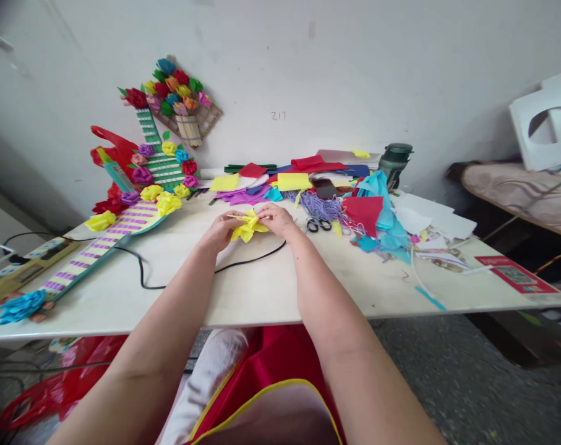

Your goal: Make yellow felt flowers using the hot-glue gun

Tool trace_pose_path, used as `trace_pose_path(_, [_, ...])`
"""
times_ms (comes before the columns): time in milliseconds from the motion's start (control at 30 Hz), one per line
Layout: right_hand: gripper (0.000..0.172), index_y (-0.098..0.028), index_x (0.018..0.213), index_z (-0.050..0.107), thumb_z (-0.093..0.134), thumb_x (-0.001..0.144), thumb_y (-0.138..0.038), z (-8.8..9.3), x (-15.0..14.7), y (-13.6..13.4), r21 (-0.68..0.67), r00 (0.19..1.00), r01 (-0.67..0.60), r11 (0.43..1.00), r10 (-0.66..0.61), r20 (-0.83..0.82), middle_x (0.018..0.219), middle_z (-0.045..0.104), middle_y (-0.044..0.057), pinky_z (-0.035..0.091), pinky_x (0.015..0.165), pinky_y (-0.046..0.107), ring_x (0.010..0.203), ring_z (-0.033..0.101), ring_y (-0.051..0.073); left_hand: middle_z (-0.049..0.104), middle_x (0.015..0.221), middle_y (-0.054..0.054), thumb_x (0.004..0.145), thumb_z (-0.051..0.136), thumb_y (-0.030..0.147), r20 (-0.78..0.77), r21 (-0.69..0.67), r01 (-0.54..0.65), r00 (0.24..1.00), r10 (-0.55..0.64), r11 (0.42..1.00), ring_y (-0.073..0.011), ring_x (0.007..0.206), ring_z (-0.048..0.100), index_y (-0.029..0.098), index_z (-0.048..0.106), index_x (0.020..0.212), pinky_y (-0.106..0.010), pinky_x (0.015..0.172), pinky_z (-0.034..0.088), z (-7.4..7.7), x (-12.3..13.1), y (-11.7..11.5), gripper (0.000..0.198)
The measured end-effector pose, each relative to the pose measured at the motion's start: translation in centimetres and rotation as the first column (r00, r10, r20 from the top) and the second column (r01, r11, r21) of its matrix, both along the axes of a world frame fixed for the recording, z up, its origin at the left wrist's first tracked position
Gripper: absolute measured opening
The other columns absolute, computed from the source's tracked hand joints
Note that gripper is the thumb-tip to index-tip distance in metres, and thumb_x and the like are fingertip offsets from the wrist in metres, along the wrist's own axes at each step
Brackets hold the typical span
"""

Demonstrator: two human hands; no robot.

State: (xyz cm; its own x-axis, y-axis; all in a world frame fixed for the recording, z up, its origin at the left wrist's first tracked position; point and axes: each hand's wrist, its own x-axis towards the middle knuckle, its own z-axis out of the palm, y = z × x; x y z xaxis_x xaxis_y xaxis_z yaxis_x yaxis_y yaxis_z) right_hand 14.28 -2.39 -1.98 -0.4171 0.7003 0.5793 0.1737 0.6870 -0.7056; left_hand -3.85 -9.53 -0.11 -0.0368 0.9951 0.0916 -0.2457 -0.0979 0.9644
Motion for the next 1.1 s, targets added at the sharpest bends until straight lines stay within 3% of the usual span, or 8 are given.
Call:
trace_pose_path(233, [0.01, -0.023, 0.074, 0.08, 0.075, 0.075, -0.031, 0.2, 0.6, 0.0, 0.011, 0.997, 0.055, 0.998, -0.056, 0.053, 0.084, 0.071, 0.004, 0.048, 0.069, 0.026, 0.078, 0.064, 0.016, 0.069, 0.068, -0.003, 0.05, 0.077, 0.018, -0.005, 0.018, 0.003, 1.0, -0.003, 1.0, -0.0151, 0.059, 0.062, 0.015, 0.068, 0.075, -0.026, 0.056, 0.046, -0.1, -0.2, 0.0, 0.028])
trace_pose_path(533, [0.021, -0.02, 0.08, 0.081, 0.074, 0.076, -0.039, 1.1, 1.5, -1.1, -0.162, 0.995, 0.07, 0.984, -0.059, 0.075, 0.073, 0.075, 0.004, 0.051, 0.067, 0.028, 0.069, 0.067, 0.018, 0.069, 0.07, -0.003, 0.05, 0.076, 0.018, 0.035, 0.049, -0.003, 0.999, 0.001, 0.999, -0.0168, 0.063, 0.063, 0.015, 0.068, 0.076, -0.028, 0.062, 0.048, 0.0, -0.5, -0.1, 0.027])
trace_pose_path(800, [0.022, -0.017, 0.072, 0.078, 0.071, 0.074, -0.038, 1.4, 2.3, -1.3, -0.136, 0.978, 0.185, 0.973, -0.168, 0.122, 0.06, 0.069, 0.0, 0.044, 0.056, 0.024, 0.058, 0.06, 0.014, 0.068, 0.068, -0.001, 0.048, 0.075, 0.019, 0.054, 0.058, -0.035, 0.998, 0.032, 0.998, -0.0155, 0.062, 0.062, 0.015, 0.067, 0.077, -0.028, 0.062, 0.047, 0.4, -0.9, -0.4, 0.03])
trace_pose_path(1100, [0.033, -0.017, 0.059, 0.07, 0.069, 0.07, -0.048, 2.0, 2.7, -1.7, -0.148, 0.976, 0.183, 0.972, -0.162, 0.143, 0.055, 0.063, 0.0, 0.04, 0.056, 0.026, 0.058, 0.055, 0.015, 0.068, 0.068, -0.001, 0.049, 0.076, 0.02, 0.018, 0.049, -0.045, 0.999, 0.044, 0.998, -0.0151, 0.06, 0.061, 0.016, 0.066, 0.077, -0.026, 0.058, 0.046, 0.6, -1.0, -0.6, 0.031])
